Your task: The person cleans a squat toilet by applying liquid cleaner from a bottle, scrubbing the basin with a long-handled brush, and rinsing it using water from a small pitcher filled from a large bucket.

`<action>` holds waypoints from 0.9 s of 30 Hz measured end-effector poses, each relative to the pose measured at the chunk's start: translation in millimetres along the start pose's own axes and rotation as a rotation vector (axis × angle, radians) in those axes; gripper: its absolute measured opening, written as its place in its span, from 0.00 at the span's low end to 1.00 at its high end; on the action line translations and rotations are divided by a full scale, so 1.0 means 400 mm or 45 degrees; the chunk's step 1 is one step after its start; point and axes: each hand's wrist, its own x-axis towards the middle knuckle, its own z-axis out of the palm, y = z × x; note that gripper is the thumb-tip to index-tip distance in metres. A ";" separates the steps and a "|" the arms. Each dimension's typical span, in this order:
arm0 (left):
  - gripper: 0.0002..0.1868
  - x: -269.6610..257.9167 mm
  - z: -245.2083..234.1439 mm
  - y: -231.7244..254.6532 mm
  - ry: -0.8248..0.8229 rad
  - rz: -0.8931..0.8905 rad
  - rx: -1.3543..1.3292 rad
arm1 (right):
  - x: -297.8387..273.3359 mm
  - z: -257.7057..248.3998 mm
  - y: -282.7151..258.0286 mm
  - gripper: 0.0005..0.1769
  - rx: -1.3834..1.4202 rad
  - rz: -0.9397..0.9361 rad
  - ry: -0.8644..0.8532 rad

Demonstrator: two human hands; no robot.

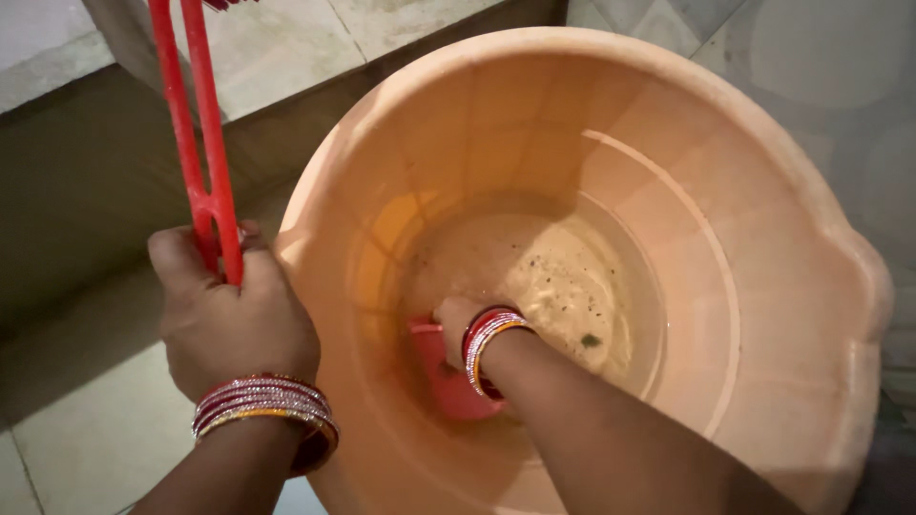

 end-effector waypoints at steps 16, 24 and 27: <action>0.22 0.063 -0.084 0.018 -0.248 0.046 0.241 | -0.311 -0.121 0.007 0.11 -0.344 -0.659 1.118; 0.28 0.189 -0.234 0.122 -0.343 -0.156 0.304 | -0.459 -0.382 -0.186 0.09 -0.302 -0.982 1.307; 0.29 0.257 -0.304 0.158 -0.383 -0.249 0.368 | -0.469 -0.478 -0.289 0.08 -0.346 -1.017 1.233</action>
